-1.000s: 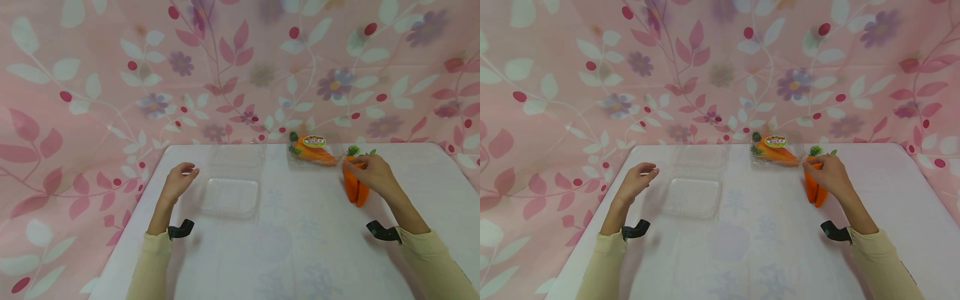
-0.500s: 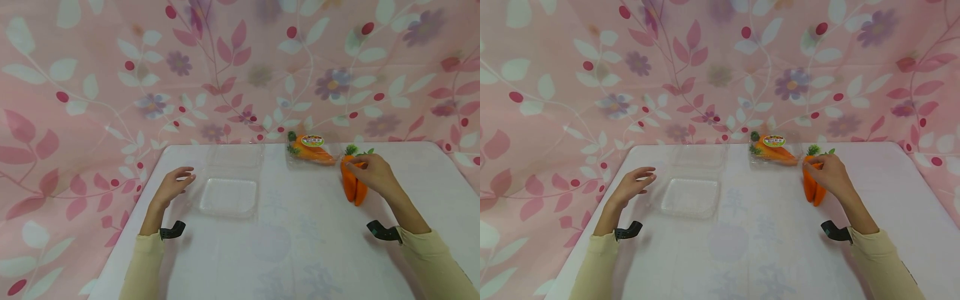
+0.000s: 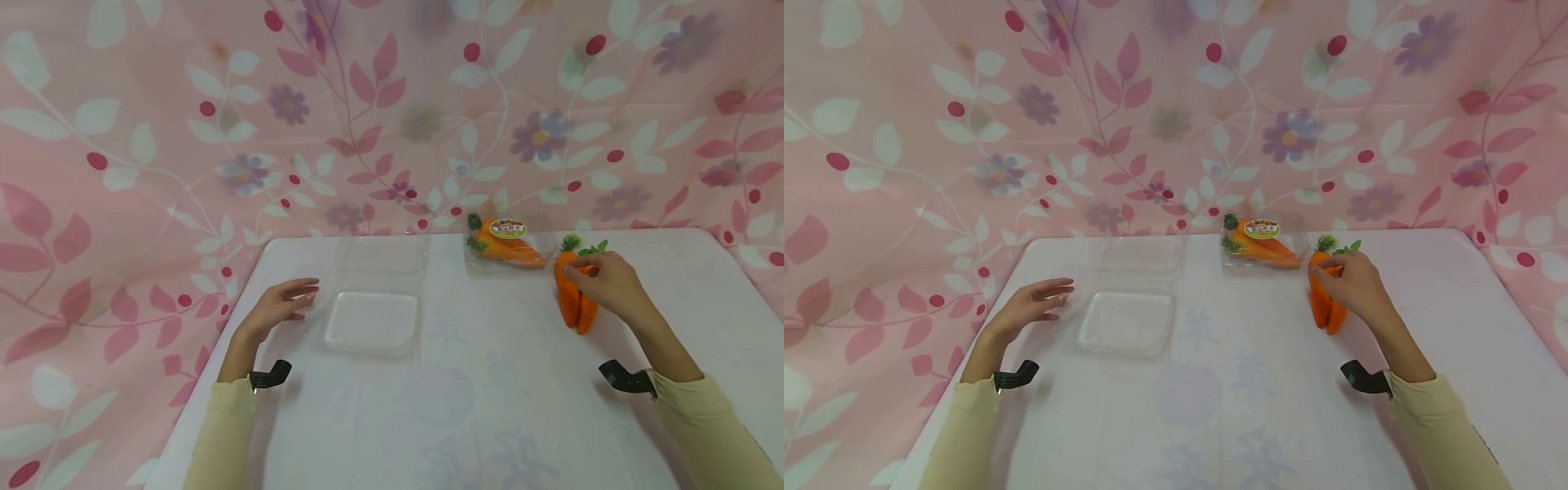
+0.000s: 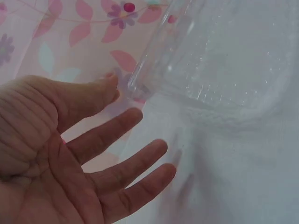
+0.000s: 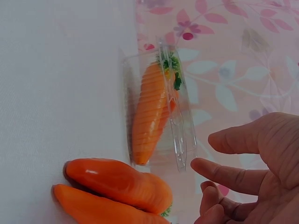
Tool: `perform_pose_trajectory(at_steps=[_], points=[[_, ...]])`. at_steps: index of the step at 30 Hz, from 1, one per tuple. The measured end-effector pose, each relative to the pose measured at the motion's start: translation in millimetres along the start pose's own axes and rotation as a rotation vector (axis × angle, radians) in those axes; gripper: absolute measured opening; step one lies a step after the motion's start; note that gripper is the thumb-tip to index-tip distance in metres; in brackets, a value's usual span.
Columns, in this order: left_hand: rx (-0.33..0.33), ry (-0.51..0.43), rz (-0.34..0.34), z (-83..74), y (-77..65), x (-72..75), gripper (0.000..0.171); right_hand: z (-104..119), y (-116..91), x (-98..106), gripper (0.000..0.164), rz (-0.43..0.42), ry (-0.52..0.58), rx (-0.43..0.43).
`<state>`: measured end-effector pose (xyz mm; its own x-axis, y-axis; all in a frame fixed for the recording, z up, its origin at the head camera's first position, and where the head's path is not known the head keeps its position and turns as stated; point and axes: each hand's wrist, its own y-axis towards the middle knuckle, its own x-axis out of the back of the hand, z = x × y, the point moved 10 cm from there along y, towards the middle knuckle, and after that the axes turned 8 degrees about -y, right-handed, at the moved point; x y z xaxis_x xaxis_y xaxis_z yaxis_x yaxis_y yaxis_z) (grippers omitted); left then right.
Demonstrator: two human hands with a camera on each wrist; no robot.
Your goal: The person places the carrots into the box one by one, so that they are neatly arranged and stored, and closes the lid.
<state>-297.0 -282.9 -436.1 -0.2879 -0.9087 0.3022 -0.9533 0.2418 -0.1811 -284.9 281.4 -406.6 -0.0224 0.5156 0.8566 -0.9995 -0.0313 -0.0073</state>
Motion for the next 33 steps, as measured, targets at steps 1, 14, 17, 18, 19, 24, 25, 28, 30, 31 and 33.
perform_pose_trajectory(at_steps=[1, 14, 17, 18, 19, 24, 25, 28, 30, 31, 33], points=[[0.001, -0.015, 0.017, 0.9, 0.0, -0.9, 0.049, 0, 0, 0, 0.049, 0.004, 0.002, -0.001], [-0.02, -0.068, 0.179, 8.2, -2.4, -10.1, 0.054, 2, 0, 0, 0.045, -0.01, -0.001, -0.003], [-0.035, -0.067, 0.218, 9.0, -3.7, -13.5, 0.056, 2, 0, 0, 0.045, -0.012, -0.007, 0.007], [-0.04, -0.067, 0.23, 9.1, -4.0, -14.6, 0.057, 2, 0, 0, 0.045, -0.014, -0.009, 0.011], [-0.042, -0.069, 0.237, 9.2, -4.3, -15.4, 0.057, 2, 0, 0, 0.045, -0.015, -0.009, 0.013], [-0.049, -0.077, 0.25, 7.8, -5.7, -17.6, 0.058, 2, -1, 1, 0.043, -0.022, -0.005, 0.017], [-0.051, -0.075, 0.248, 7.1, -6.0, -17.9, 0.058, 2, -1, 1, 0.043, -0.021, -0.004, 0.015], [-0.059, -0.064, 0.244, 4.9, -6.8, -19.7, 0.058, 3, -1, 1, 0.043, -0.022, -0.005, 0.013], [-0.056, -0.05, 0.234, 3.5, -7.0, -21.5, 0.058, 3, -2, 1, 0.043, -0.023, -0.002, 0.012], [-0.054, -0.043, 0.231, 2.8, -7.1, -22.7, 0.058, 4, -2, 2, 0.043, -0.025, -0.001, 0.014], [-0.054, -0.03, 0.229, 1.5, -7.0, -25.9, 0.058, 4, -3, 2, 0.042, -0.026, 0.002, 0.012]])
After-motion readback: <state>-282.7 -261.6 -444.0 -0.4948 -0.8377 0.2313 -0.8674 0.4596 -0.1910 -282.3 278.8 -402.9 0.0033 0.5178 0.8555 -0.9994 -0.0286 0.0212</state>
